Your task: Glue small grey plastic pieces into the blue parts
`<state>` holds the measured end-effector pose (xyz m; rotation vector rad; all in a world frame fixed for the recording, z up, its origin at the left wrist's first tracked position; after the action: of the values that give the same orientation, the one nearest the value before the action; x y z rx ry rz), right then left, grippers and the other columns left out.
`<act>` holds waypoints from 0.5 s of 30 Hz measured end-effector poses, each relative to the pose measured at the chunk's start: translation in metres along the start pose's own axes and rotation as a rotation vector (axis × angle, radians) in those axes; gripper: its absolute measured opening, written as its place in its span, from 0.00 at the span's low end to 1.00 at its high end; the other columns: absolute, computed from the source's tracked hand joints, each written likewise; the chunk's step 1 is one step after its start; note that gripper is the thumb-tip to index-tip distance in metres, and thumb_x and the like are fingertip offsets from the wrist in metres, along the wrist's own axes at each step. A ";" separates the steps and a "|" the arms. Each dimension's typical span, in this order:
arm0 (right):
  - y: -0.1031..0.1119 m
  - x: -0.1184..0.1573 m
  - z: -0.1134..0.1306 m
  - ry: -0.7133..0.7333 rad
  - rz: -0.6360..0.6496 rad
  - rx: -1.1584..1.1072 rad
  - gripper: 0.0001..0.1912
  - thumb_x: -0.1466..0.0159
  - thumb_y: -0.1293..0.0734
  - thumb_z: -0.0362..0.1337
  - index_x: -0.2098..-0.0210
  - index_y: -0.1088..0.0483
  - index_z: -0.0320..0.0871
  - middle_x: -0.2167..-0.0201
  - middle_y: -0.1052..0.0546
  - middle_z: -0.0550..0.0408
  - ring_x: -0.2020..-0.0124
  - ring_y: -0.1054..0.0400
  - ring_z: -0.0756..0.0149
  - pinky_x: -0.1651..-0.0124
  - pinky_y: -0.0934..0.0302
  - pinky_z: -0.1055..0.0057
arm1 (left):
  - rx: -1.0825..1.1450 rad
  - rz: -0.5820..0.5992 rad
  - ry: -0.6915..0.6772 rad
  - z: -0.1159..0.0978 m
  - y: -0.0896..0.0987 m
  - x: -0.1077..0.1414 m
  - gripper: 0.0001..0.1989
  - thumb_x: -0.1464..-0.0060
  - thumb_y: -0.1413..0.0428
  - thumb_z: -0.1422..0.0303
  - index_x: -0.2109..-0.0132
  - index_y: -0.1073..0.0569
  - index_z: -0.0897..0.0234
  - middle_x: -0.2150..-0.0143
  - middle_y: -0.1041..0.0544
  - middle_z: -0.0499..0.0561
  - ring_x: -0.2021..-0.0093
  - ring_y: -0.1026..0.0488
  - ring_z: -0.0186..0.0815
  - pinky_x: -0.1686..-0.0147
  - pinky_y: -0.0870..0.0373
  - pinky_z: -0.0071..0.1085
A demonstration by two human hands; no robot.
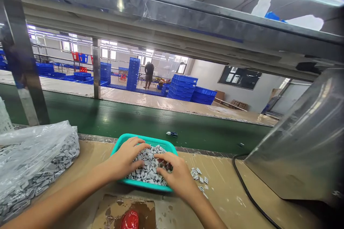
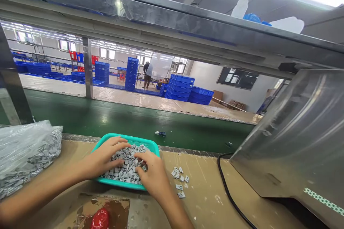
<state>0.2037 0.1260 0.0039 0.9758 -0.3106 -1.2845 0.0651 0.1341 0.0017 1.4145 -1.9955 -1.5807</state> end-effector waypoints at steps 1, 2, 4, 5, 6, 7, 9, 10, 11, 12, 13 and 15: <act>0.003 0.001 0.001 -0.002 -0.039 -0.053 0.19 0.49 0.36 0.26 0.57 0.30 0.44 0.66 0.26 0.54 0.68 0.34 0.64 0.62 0.37 0.66 | 0.006 -0.041 -0.012 -0.003 0.002 -0.001 0.19 0.50 0.49 0.70 0.49 0.37 0.59 0.47 0.36 0.53 0.45 0.43 0.41 0.46 0.45 0.42; 0.005 0.001 0.003 -0.004 -0.072 -0.122 0.21 0.49 0.37 0.27 0.55 0.32 0.44 0.67 0.26 0.55 0.69 0.35 0.65 0.63 0.36 0.66 | 0.025 -0.072 -0.024 -0.006 0.004 -0.002 0.18 0.49 0.50 0.71 0.50 0.37 0.59 0.48 0.35 0.53 0.46 0.43 0.41 0.46 0.45 0.41; 0.006 0.003 0.009 0.003 -0.111 -0.293 0.24 0.48 0.37 0.29 0.51 0.36 0.45 0.68 0.27 0.55 0.70 0.35 0.67 0.62 0.36 0.67 | 0.113 -0.089 -0.049 -0.014 0.005 -0.003 0.16 0.48 0.51 0.71 0.51 0.37 0.59 0.50 0.34 0.52 0.48 0.40 0.38 0.48 0.42 0.38; 0.005 0.003 0.013 0.012 -0.112 -0.381 0.24 0.48 0.37 0.29 0.51 0.38 0.45 0.68 0.28 0.55 0.70 0.34 0.67 0.62 0.35 0.68 | 0.174 -0.088 -0.059 -0.018 0.005 -0.003 0.16 0.48 0.51 0.71 0.51 0.36 0.59 0.51 0.33 0.51 0.49 0.39 0.37 0.49 0.40 0.36; 0.003 0.003 0.016 0.017 -0.105 -0.466 0.23 0.48 0.36 0.30 0.52 0.38 0.45 0.69 0.28 0.55 0.69 0.34 0.67 0.61 0.35 0.69 | 0.238 -0.092 -0.068 -0.022 0.007 -0.003 0.15 0.48 0.51 0.72 0.52 0.36 0.58 0.52 0.32 0.50 0.51 0.37 0.35 0.51 0.38 0.33; 0.001 0.003 0.019 0.008 -0.097 -0.549 0.22 0.49 0.36 0.30 0.53 0.38 0.44 0.69 0.29 0.55 0.69 0.34 0.67 0.61 0.35 0.70 | 0.293 -0.104 -0.076 -0.024 0.009 -0.002 0.14 0.47 0.52 0.72 0.53 0.34 0.59 0.54 0.31 0.50 0.53 0.35 0.34 0.54 0.36 0.30; -0.005 0.002 0.018 -0.048 -0.090 -0.701 0.20 0.50 0.34 0.31 0.57 0.37 0.43 0.70 0.29 0.55 0.67 0.34 0.67 0.61 0.36 0.71 | 0.347 -0.163 -0.097 -0.027 0.015 -0.001 0.10 0.47 0.52 0.73 0.57 0.31 0.59 0.58 0.29 0.50 0.58 0.33 0.31 0.60 0.33 0.26; -0.007 0.002 0.016 -0.089 -0.097 -0.766 0.20 0.51 0.32 0.32 0.59 0.37 0.43 0.71 0.29 0.55 0.67 0.33 0.67 0.61 0.36 0.72 | 0.339 -0.206 -0.123 -0.028 0.018 0.001 0.09 0.47 0.51 0.73 0.59 0.30 0.60 0.61 0.29 0.50 0.61 0.32 0.30 0.62 0.33 0.25; -0.009 0.002 0.013 -0.131 -0.110 -0.822 0.20 0.52 0.31 0.33 0.60 0.37 0.43 0.71 0.28 0.56 0.67 0.33 0.68 0.61 0.37 0.73 | 0.309 -0.251 -0.163 -0.030 0.021 0.002 0.08 0.47 0.51 0.73 0.61 0.30 0.61 0.63 0.29 0.49 0.62 0.32 0.30 0.64 0.33 0.25; -0.010 0.003 0.010 -0.167 -0.121 -0.873 0.20 0.53 0.30 0.33 0.61 0.37 0.43 0.71 0.28 0.56 0.67 0.33 0.68 0.62 0.37 0.73 | 0.261 -0.296 -0.211 -0.033 0.023 0.004 0.07 0.47 0.51 0.73 0.62 0.29 0.62 0.65 0.29 0.49 0.64 0.32 0.29 0.65 0.33 0.25; -0.011 0.004 0.008 -0.197 -0.127 -0.922 0.21 0.53 0.29 0.34 0.61 0.37 0.42 0.71 0.27 0.56 0.68 0.33 0.68 0.63 0.38 0.74 | 0.202 -0.338 -0.262 -0.036 0.025 0.006 0.07 0.46 0.51 0.73 0.62 0.29 0.62 0.66 0.28 0.49 0.65 0.32 0.29 0.65 0.33 0.25; -0.013 0.006 0.007 -0.239 -0.119 -1.022 0.23 0.55 0.27 0.34 0.62 0.37 0.42 0.73 0.26 0.57 0.71 0.33 0.70 0.66 0.39 0.76 | 0.077 -0.406 -0.364 -0.041 0.025 0.010 0.07 0.46 0.52 0.73 0.62 0.29 0.63 0.67 0.27 0.50 0.67 0.31 0.29 0.67 0.34 0.24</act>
<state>0.1924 0.1179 -0.0038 -0.0310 0.2330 -1.4201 0.0747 0.0997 0.0353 1.7545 -2.0697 -2.0815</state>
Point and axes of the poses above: each hand's wrist, its own x-axis away from the middle knuckle, its own y-axis out of the back of the hand, z = x × y, the point moved 7 cm from there along -x, towards the middle knuckle
